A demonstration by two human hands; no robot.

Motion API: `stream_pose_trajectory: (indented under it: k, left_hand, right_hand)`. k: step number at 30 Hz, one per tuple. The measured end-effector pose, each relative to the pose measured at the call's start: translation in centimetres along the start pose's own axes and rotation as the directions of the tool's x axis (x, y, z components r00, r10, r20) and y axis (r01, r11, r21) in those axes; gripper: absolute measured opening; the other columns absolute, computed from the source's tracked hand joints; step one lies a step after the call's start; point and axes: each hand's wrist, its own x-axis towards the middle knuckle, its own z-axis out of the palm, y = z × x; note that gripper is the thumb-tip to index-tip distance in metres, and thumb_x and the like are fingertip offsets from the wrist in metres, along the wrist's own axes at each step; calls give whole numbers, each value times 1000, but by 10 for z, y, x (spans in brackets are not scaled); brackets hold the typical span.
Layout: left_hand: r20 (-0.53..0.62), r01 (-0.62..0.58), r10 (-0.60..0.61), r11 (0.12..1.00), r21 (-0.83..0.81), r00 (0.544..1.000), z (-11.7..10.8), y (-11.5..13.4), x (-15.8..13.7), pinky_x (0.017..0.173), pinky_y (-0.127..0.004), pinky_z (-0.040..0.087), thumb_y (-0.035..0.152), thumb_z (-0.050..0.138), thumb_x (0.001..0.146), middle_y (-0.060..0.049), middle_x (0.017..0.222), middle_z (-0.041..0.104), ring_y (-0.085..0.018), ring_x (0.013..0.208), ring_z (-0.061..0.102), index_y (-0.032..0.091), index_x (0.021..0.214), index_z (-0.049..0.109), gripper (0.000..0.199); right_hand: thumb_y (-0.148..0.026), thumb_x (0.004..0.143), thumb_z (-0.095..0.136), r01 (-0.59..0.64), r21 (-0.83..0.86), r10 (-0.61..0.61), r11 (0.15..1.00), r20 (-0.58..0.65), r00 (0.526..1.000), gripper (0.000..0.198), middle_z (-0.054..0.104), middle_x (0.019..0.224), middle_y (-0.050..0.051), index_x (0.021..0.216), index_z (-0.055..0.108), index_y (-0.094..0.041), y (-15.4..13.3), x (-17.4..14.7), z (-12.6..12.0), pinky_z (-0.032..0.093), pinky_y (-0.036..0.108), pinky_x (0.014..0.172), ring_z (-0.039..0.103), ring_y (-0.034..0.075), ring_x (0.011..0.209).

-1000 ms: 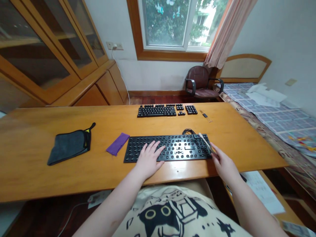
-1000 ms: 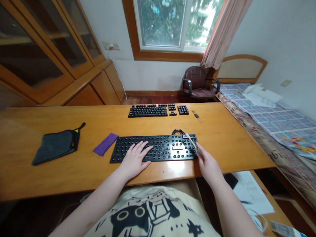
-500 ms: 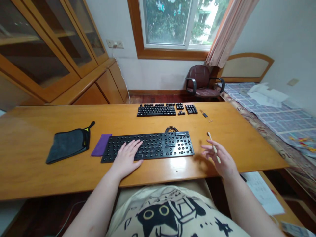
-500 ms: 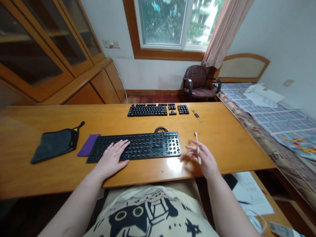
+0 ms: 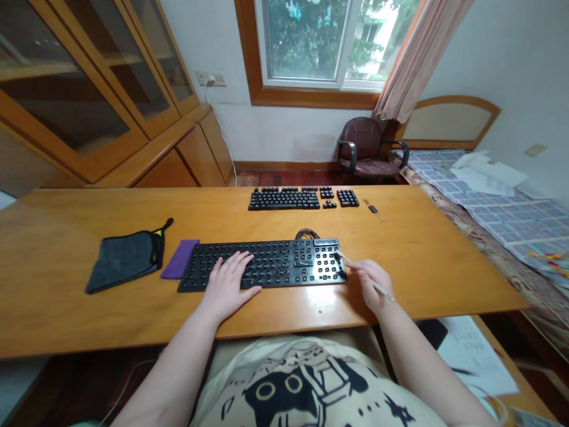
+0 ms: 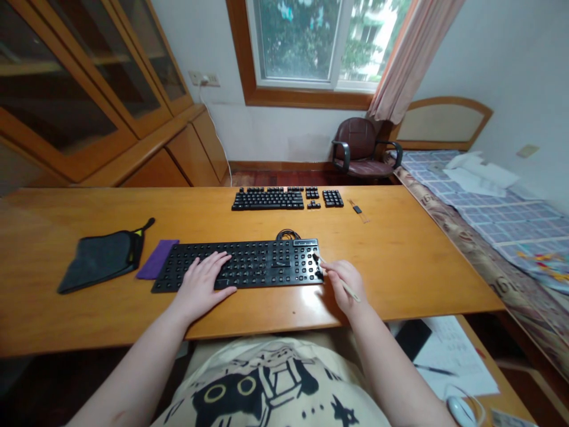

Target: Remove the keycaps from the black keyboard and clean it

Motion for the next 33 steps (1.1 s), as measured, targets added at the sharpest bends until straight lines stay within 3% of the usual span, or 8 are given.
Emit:
stream_pose_trajectory:
  k: [6,12,16,19,22,25,30,33]
  left_hand:
    - [-4,33,-33,999,-7,999,0,1,3,109,-51,14,54,56,75,-10,137,45,-29,129,37,24,130,42,64]
    - [-3,44,-44,999,-8,999,2,0,5,109,-52,16,56,58,72,-9,137,46,-29,128,37,25,127,45,64]
    - [-8,54,-55,998,-23,998,4,-2,5,109,-52,15,55,59,72,-9,137,46,-29,129,37,25,126,45,64]
    - [-13,62,-63,997,-41,998,5,-2,5,109,-52,15,55,59,71,-9,137,46,-29,129,37,25,125,45,63]
    - [-10,61,-61,997,-42,998,3,-1,5,109,-52,15,55,60,71,-9,137,46,-29,129,37,25,125,45,64]
    - [-10,54,-55,998,-27,998,2,0,5,109,-52,15,56,59,71,-9,137,46,-29,128,38,24,125,45,64]
    - [-13,55,-55,999,-3,998,4,-1,5,109,-52,17,56,59,71,-9,137,46,-29,128,38,24,126,44,65]
    - [-6,57,-57,998,6,998,4,-1,5,109,-52,18,56,59,71,-9,137,46,-29,128,38,24,125,44,64]
  right_hand:
    - [-34,90,42,-23,-54,24,998,29,999,30,68,87,9,99,67,-21,-9,4,6,49,37,73,61,22,80]
    - [-30,91,38,71,10,-72,997,59,996,40,57,56,4,64,66,-20,-12,-14,-5,44,31,56,55,17,54]
    - [-38,89,43,-169,57,173,984,-77,982,32,64,68,5,83,69,-21,-13,-14,-4,48,32,64,61,19,66]
    - [-41,84,53,-280,55,282,958,-22,959,32,69,88,7,105,65,-21,-11,-12,-1,50,33,72,64,21,79]
    - [-42,88,46,-229,73,227,971,39,973,32,67,70,5,90,70,-21,-5,-18,-4,50,31,62,63,19,64]
    - [-45,92,35,-91,153,98,984,-38,994,46,58,53,3,73,69,-20,-4,-25,-9,46,30,52,56,17,51]
    - [-37,90,43,27,36,-28,999,20,999,31,66,75,7,98,68,-20,-13,-20,-10,48,32,63,62,19,69]
    - [-28,90,44,93,38,-95,995,51,994,29,64,66,6,78,69,-19,-14,-20,-8,46,30,59,59,17,61]
